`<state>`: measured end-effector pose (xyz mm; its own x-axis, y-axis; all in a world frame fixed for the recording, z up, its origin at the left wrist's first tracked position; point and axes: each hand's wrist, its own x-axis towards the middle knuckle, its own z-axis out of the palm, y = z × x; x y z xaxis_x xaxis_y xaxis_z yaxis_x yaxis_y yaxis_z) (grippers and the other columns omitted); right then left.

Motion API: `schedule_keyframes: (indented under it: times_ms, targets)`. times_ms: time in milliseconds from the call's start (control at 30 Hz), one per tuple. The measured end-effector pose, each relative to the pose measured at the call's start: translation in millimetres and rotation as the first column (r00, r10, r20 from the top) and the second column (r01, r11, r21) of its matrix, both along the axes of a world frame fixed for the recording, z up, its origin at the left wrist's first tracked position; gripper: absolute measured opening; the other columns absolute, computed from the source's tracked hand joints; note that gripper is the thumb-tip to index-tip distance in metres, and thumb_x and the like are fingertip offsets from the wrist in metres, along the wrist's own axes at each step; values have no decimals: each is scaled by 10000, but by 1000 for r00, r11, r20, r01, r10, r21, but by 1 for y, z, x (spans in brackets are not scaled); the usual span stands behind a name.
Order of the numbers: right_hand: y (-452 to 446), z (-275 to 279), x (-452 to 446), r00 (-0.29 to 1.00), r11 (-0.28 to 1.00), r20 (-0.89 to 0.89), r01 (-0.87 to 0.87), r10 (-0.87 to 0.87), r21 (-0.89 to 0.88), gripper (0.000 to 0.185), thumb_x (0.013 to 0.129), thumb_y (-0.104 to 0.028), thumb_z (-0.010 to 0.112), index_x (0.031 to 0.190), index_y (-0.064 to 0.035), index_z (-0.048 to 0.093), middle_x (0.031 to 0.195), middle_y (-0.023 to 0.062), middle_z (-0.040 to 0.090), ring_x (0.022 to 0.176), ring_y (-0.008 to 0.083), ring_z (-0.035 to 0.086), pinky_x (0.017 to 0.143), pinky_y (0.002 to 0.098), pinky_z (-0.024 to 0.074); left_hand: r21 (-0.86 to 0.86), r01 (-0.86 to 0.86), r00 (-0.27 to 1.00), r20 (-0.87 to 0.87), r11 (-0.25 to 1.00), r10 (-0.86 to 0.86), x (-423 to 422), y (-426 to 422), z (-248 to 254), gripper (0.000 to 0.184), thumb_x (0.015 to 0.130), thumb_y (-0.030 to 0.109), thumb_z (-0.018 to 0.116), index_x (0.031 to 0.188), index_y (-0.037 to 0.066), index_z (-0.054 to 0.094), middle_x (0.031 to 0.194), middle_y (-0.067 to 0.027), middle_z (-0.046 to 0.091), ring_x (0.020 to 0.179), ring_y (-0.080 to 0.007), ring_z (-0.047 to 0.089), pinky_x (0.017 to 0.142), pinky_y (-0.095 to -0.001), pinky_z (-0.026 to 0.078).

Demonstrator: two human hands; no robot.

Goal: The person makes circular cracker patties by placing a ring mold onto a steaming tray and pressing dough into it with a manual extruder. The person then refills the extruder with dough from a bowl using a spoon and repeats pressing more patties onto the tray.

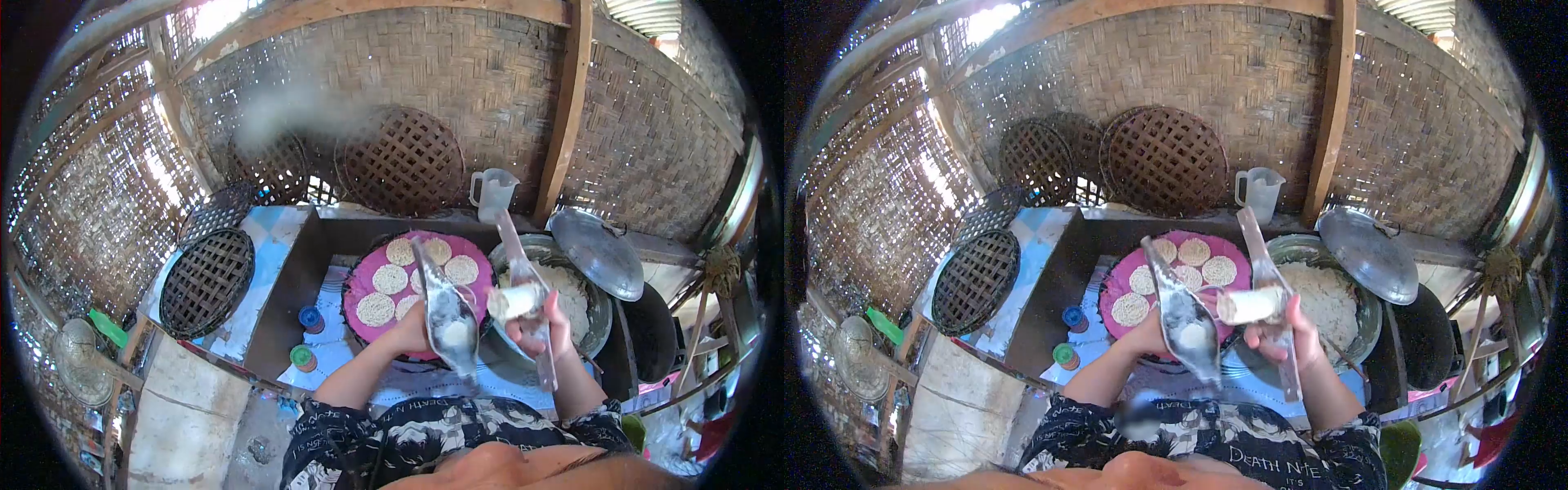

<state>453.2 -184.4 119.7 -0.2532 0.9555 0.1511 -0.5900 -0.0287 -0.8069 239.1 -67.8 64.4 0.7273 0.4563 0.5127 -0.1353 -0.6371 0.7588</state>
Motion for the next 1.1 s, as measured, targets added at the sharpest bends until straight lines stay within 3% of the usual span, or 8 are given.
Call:
schedule_keyframes:
  times_ms: [200, 333, 467, 567, 700, 833, 933, 1100]
  targets:
    - [10, -4, -11, 995, 961, -97, -33, 7, -275, 593, 836, -601, 379, 1192, -129, 419, 868, 157, 573, 428, 143, 454, 299, 186, 271, -42, -38, 999, 33, 998, 40, -8, -6, -6, 615, 509, 190, 811, 1049, 77, 541, 989, -58, 587, 950, -191, 549, 874, -323, 415]
    - [19, -16, -20, 995, 951, -94, 2, -33, -308, 565, 848, -574, 382, 1177, -117, 430, 939, 124, 574, 510, 188, 534, 291, 189, 307, 260, -75, 980, -159, 963, 120, -6, 0, -17, 554, 532, 219, 799, 1013, 83, 560, 969, -67, 588, 939, -203, 551, 859, -332, 418]
    - [23, -4, -32, 982, 878, -78, 116, -171, -464, 559, 858, -571, 369, 1166, -109, 435, 774, 177, 577, 436, 144, 444, 354, 207, 298, -75, -47, 994, -101, 996, 40, 1, -4, -22, 521, 555, 187, 787, 1007, 67, 558, 950, -75, 591, 915, -203, 561, 844, -333, 428]
    - [25, -19, -10, 996, 952, -81, 13, -40, -307, 619, 850, -554, 415, 1287, -122, 341, 893, 169, 566, 475, 152, 489, 356, 211, 317, -76, -95, 994, -65, 993, 90, -2, 2, -30, 511, 566, 164, 784, 1011, 62, 555, 943, -80, 598, 883, -204, 575, 812, -328, 447]
    - [12, 10, -12, 933, 986, 326, 168, -154, -14, 895, 802, -488, 563, 1411, -178, -15, 1057, 129, 501, 545, 159, 550, 380, 198, 366, -58, -274, 959, -97, 960, 267, -13, 2, -8, 451, 585, 220, 775, 965, 69, 584, 919, -62, 609, 861, -203, 581, 865, -366, 417]
    - [13, 13, -11, 588, 909, 703, 156, -399, 386, 847, 784, -343, 627, 1408, -156, 86, 1133, 146, 461, 823, 247, 564, 581, 297, 476, 493, -347, 878, -129, 798, 461, -11, 7, 2, 458, 597, 378, 707, 964, 121, 613, 929, -84, 621, 871, -275, 585, 867, -375, 411]
    - [11, 27, -15, 101, 614, 629, -147, -770, 775, 799, 744, -282, 666, 1385, -137, 211, 1200, 197, 413, 1035, 339, 504, 764, 396, 484, 507, -309, 880, -169, 805, 444, -7, 10, 4, 451, 593, 349, 716, 965, 116, 612, 915, -90, 624, 873, -271, 590, 853, -357, 425]
    - [2, 30, -35, 12, 584, 599, -209, -801, 785, 712, 692, -365, 698, 1300, -180, 377, 1190, 213, 365, 905, 379, 559, 667, 410, 526, 323, -364, 829, -316, 874, 462, 1, 4, 13, 649, 519, 412, 755, 1043, 73, 579, 1000, -139, 610, 977, -299, 568, 886, -374, 424]
